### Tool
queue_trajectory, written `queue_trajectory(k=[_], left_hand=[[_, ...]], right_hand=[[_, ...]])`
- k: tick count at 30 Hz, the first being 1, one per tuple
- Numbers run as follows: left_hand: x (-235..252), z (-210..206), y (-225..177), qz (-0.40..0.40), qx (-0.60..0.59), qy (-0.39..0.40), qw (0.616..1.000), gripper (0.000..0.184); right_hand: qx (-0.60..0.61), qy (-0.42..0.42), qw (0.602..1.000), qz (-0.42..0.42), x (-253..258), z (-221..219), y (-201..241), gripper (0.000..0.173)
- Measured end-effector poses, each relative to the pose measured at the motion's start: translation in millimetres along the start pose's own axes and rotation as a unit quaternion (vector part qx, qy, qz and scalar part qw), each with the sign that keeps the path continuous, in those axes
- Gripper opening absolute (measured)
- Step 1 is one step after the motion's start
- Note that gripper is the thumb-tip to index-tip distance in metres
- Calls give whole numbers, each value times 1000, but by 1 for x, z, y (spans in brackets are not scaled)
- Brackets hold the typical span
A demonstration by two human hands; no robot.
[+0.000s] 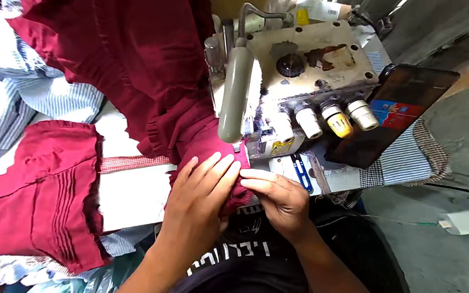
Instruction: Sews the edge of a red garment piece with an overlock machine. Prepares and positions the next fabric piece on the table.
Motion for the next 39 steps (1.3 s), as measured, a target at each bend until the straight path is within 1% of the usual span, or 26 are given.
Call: queue_trajectory(k=[1,4,8,11,13,14,16,17,19,21,22,24,25,26,27,28,29,31,33,35,36,37,39], left_hand=[[-4,3,-2,11,1,3,1000,41],[6,6,5,14,0,18,1000,38],[18,9,14,0,-9,37,999,39],[19,10,16,3,6,63,998,40],[12,16,11,25,45,66,996,41],[6,21,7,40,52,55,996,37],[-4,22,2,77,33,25,996,29],[-8,18,4,90,15,13,996,30],[-9,8,15,86,-29,-27,996,33],[-1,2,36,58,-112,-47,991,36],[5,1,49,45,-170,-42,983,40],[13,-2,77,29,-307,5,951,50],[15,-4,89,32,-379,30,924,53],[17,-6,98,39,-447,48,892,54],[19,-5,102,43,-490,59,869,51],[21,-3,103,41,-498,65,864,44],[22,0,102,35,-483,67,872,36],[20,9,100,25,-421,61,905,23],[15,31,107,22,-331,28,943,19],[5,55,118,44,-261,-12,964,18],[-1,64,123,55,-238,-19,970,17],[-6,73,124,61,-218,-16,974,19],[-11,86,115,50,-179,-22,982,22]], right_hand=[[1,10,1000,1,-1,0,4,17],[-14,3,1000,1,5,-3,2,17],[-32,-16,999,-5,7,-10,-1,17],[-59,-37,997,-33,1,-11,-4,18],[-75,-42,995,-49,-6,-2,-3,19],[-88,-48,994,-52,-11,8,-2,19],[-150,-71,984,-71,-27,35,-4,20],[-191,-89,973,-88,-37,51,-7,21],[-253,-126,951,-124,-56,78,-16,27],[-296,-133,932,-158,-67,93,-24,42],[-310,-127,926,-173,-70,96,-28,50],[-320,-118,920,-192,-71,97,-32,63],[-323,-116,919,-195,-70,96,-34,66],[-326,-115,917,-198,-69,96,-35,67],[-331,-114,915,-201,-67,95,-36,68],[-336,-114,913,-202,-65,95,-36,68],[-342,-115,911,-201,-63,95,-37,67],[-345,-118,910,-200,-60,96,-36,66],[-329,-125,915,-197,-59,97,-31,68],[-312,-136,921,-188,-61,96,-23,69],[-302,-141,926,-176,-60,95,-18,67],[-292,-142,932,-160,-58,91,-13,62],[-260,-124,950,-121,-45,76,0,44]])
Point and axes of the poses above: each hand's wrist, its own x-axis towards the middle knuckle, its own z-axis out of the back of the hand, y = z × x, the point moved 8 cm from there along x, towards the middle knuckle, and after that the axes turned 5 degrees about x, right-handed, at the moved point
